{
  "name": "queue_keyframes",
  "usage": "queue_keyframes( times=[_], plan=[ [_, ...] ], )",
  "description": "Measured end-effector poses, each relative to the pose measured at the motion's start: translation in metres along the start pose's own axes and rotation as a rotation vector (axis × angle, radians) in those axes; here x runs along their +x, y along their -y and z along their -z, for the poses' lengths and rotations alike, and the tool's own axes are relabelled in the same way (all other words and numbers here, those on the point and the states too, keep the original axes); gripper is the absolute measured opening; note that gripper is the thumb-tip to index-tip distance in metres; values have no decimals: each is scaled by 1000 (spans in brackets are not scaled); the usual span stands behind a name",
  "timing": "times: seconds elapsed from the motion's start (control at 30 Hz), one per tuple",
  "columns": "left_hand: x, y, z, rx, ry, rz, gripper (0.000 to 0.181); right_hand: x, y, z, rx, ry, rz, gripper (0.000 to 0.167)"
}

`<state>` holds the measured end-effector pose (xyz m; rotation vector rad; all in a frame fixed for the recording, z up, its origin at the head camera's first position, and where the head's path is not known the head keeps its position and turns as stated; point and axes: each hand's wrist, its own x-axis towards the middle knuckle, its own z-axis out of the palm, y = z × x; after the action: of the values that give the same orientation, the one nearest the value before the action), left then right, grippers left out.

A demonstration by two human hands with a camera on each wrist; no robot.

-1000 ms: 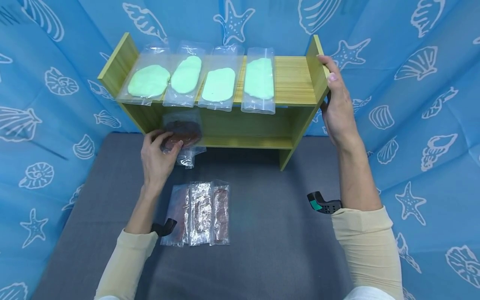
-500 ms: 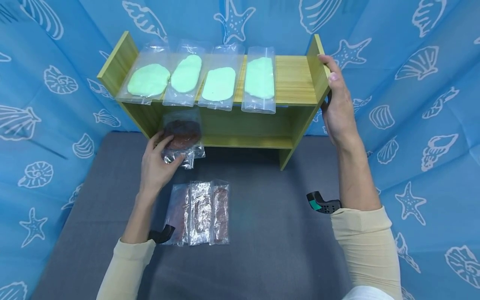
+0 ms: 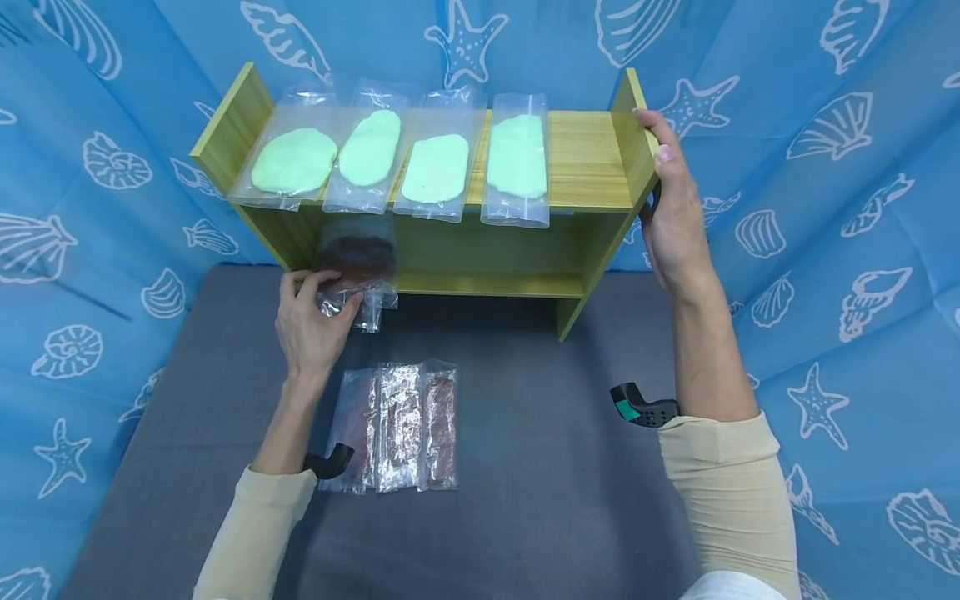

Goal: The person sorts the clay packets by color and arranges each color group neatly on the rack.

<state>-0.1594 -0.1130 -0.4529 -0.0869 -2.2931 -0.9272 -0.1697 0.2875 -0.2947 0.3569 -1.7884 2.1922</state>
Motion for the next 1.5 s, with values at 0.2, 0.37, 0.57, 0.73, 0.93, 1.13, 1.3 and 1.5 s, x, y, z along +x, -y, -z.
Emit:
queue_keyframes(
  times=[0.2, 0.37, 0.57, 0.73, 0.93, 1.13, 1.3, 1.5],
  plan=[
    [5, 2, 3, 10, 21, 5, 37, 1, 0, -1, 9, 3, 10, 44],
    [6, 4, 6, -4, 59, 4, 42, 1, 0, -2, 13, 5, 11, 44],
    [6, 9, 8, -72, 104, -21, 45, 1, 0, -2, 26, 0, 15, 44],
    [3, 17, 10, -180, 119, -40, 43, 1, -1, -3, 23, -4, 14, 44],
    [-6, 28, 17, -305, 102, -48, 43, 1, 0, -4, 17, -5, 15, 44],
    [-23, 33, 27, -403, 65, -9, 37, 2, -1, -4, 17, -11, 19, 44],
    [-38, 26, 43, -458, 73, 57, 32, 2, -1, -3, 22, -19, 18, 43],
    [-56, 27, 56, -472, 137, 161, 31, 2, 0, -1, -4, -28, -4, 43]
  ],
)
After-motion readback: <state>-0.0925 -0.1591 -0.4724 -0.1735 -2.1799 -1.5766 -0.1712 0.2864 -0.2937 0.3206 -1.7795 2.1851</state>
